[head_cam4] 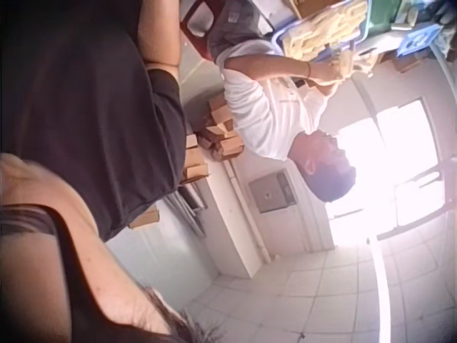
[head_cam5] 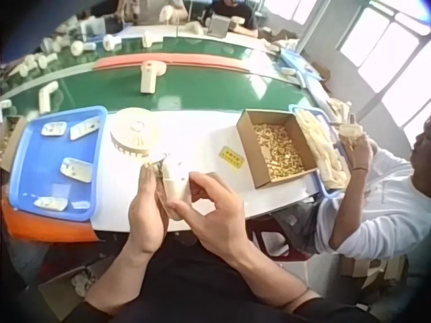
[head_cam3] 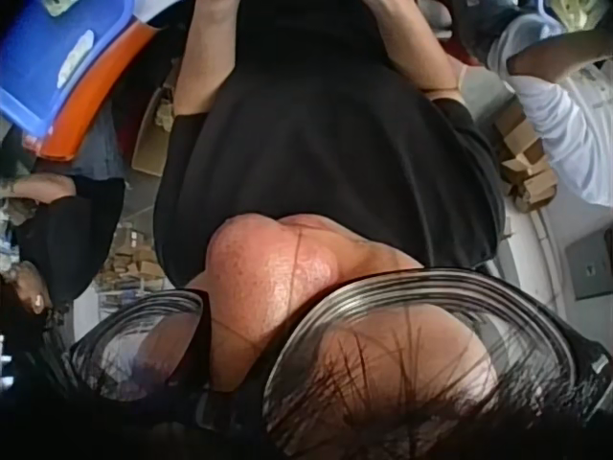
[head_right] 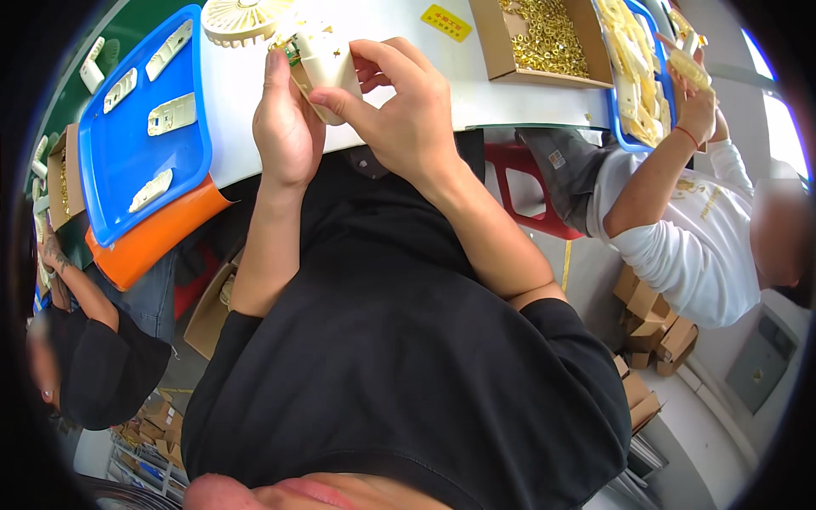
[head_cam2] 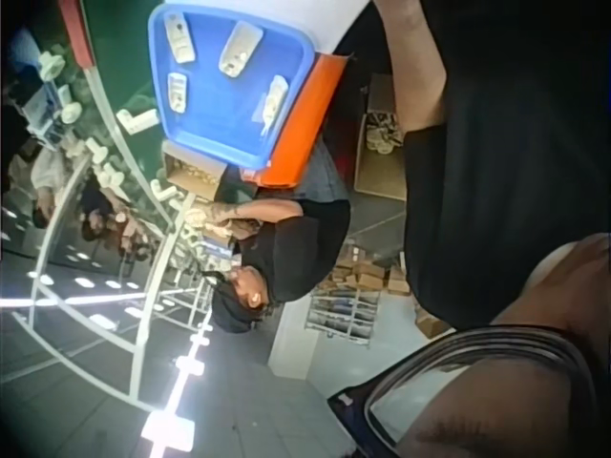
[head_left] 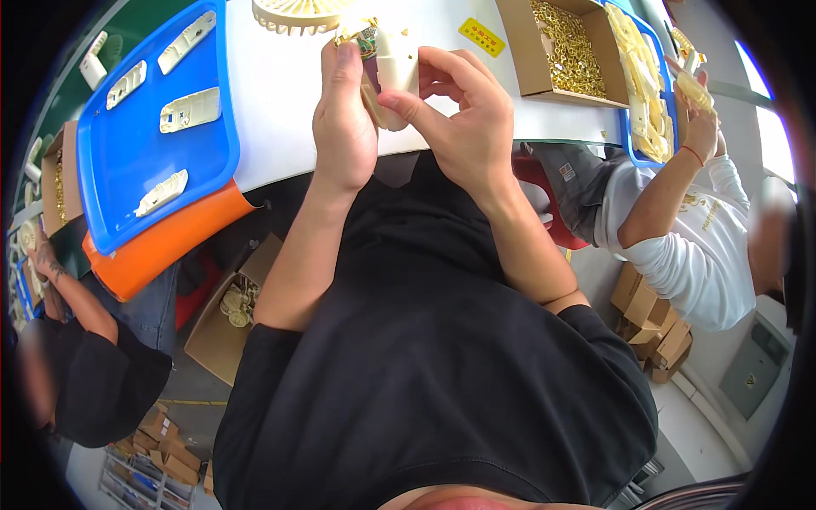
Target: Manually assembling the housing, motor, circuit board, and fan blades of small portable fans on an assembly line.
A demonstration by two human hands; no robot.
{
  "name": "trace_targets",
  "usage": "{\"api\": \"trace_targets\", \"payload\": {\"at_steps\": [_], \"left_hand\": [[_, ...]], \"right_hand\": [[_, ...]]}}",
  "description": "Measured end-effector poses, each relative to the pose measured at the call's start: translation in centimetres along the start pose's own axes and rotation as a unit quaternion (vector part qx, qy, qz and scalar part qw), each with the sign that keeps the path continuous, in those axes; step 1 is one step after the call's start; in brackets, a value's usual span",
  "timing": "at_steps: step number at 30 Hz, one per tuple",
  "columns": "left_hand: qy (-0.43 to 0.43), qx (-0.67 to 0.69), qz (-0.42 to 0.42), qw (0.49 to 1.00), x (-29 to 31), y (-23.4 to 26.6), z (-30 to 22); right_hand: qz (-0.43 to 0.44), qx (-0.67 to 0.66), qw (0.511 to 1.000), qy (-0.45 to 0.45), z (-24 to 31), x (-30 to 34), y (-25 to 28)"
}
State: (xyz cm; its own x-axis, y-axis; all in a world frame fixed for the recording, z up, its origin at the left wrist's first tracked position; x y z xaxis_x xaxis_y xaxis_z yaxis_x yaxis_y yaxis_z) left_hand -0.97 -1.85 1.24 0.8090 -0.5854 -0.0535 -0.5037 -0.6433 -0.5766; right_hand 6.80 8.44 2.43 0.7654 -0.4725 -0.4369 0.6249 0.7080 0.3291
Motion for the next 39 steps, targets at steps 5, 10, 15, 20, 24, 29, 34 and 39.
{"api": "trace_targets", "payload": {"at_steps": [5,10,15,20,24,29,34,39], "left_hand": [[0.023,0.025,0.032,0.999,0.4,-0.1,-0.2],[0.022,-0.003,0.017,1.000,0.5,-0.5,-0.4],[0.022,-0.087,0.031,0.995,0.7,-0.9,-0.9],[-0.032,-0.060,-0.014,0.998,0.6,-0.7,0.2],[-0.019,0.025,0.013,0.999,-0.1,-0.1,-1.7],[-0.024,0.046,0.081,0.995,-0.1,1.1,-1.1],[-0.048,0.041,0.123,0.990,-1.0,1.8,-0.8],[-0.091,0.003,0.098,0.991,-1.3,1.4,-0.6]], "right_hand": [[-0.012,0.075,0.997,0.031,0.4,-0.1,-0.5],[-0.055,0.106,0.991,0.064,1.1,-0.1,-1.1],[-0.077,0.065,0.993,0.067,0.2,0.7,-1.4],[-0.110,0.095,0.972,0.186,-0.4,1.1,-1.9],[-0.044,-0.001,0.993,0.106,0.3,2.0,-1.5],[0.037,-0.100,0.992,-0.069,1.8,2.0,0.0],[0.065,0.025,0.997,0.045,1.3,1.7,0.6],[0.065,0.026,0.996,0.052,1.1,0.9,0.9]]}}
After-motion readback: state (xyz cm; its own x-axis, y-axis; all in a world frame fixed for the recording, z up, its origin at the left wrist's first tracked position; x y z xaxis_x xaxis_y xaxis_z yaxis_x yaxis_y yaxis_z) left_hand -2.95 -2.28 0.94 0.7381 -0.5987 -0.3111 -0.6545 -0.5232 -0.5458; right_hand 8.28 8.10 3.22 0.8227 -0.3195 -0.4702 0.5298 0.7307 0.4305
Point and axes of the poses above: each hand's wrist, its own x-axis away from the middle knuckle, its own y-axis out of the back of the hand, z = x × y, the point moved 1 cm from there along -x, towards the middle knuckle, and after that the axes turned 2 degrees about -x, right-handed, at the moved point
